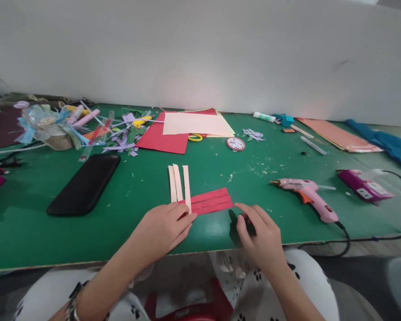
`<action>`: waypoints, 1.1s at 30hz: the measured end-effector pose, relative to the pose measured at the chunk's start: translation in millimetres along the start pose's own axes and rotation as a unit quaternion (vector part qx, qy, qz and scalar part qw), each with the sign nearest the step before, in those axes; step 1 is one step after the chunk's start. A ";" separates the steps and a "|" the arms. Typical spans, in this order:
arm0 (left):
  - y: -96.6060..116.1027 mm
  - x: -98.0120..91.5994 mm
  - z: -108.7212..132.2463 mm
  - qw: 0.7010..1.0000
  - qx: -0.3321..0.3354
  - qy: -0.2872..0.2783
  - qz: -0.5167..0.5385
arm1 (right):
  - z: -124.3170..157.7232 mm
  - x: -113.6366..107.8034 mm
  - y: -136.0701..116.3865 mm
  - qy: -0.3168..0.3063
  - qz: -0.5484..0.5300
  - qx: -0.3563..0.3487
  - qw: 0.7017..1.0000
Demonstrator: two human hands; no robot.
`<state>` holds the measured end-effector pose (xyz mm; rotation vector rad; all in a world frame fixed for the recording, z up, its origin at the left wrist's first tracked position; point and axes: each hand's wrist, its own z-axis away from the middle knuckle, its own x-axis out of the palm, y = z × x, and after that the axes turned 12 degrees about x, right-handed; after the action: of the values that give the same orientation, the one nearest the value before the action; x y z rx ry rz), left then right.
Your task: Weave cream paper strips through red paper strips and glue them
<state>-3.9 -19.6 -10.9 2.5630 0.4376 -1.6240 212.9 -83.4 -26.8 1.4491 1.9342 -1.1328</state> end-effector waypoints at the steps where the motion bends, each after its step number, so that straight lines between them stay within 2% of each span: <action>1: 0.2 -0.1 0.1 1.000 0.000 -0.002 0.000 | 0.3 -0.4 -0.6 -0.002 0.007 -0.014 1.000; 5: -0.2 -0.1 -0.5 1.000 0.001 -0.007 -0.001 | 0.0 -1.8 -5.7 -0.093 0.070 -0.091 0.989; 8: -1.0 -0.1 -1.5 1.000 0.001 -0.013 0.007 | -0.6 -2.4 -9.0 -0.132 0.091 -0.080 0.984; 13: -2.3 -0.7 0.5 0.999 -0.008 -0.020 0.025 | -1.1 -2.0 -8.7 -0.170 0.063 -0.059 0.982; 18: -4.2 0.7 3.2 0.999 -0.018 -0.005 0.036 | -1.6 -0.2 -7.7 -0.160 0.044 -0.049 0.985; 24: -4.2 1.0 2.2 0.999 -0.022 -0.006 0.040 | -5.4 -0.3 -20.0 -0.075 -0.001 -0.035 0.997; 33: -3.3 1.6 2.4 0.997 -0.049 -0.016 0.059 | -7.6 7.1 -33.1 -0.142 0.077 -0.058 0.985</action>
<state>-6.2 -16.7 -13.1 2.4399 0.3473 -1.5607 180.3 -76.7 -17.0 1.2737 1.6347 -1.0726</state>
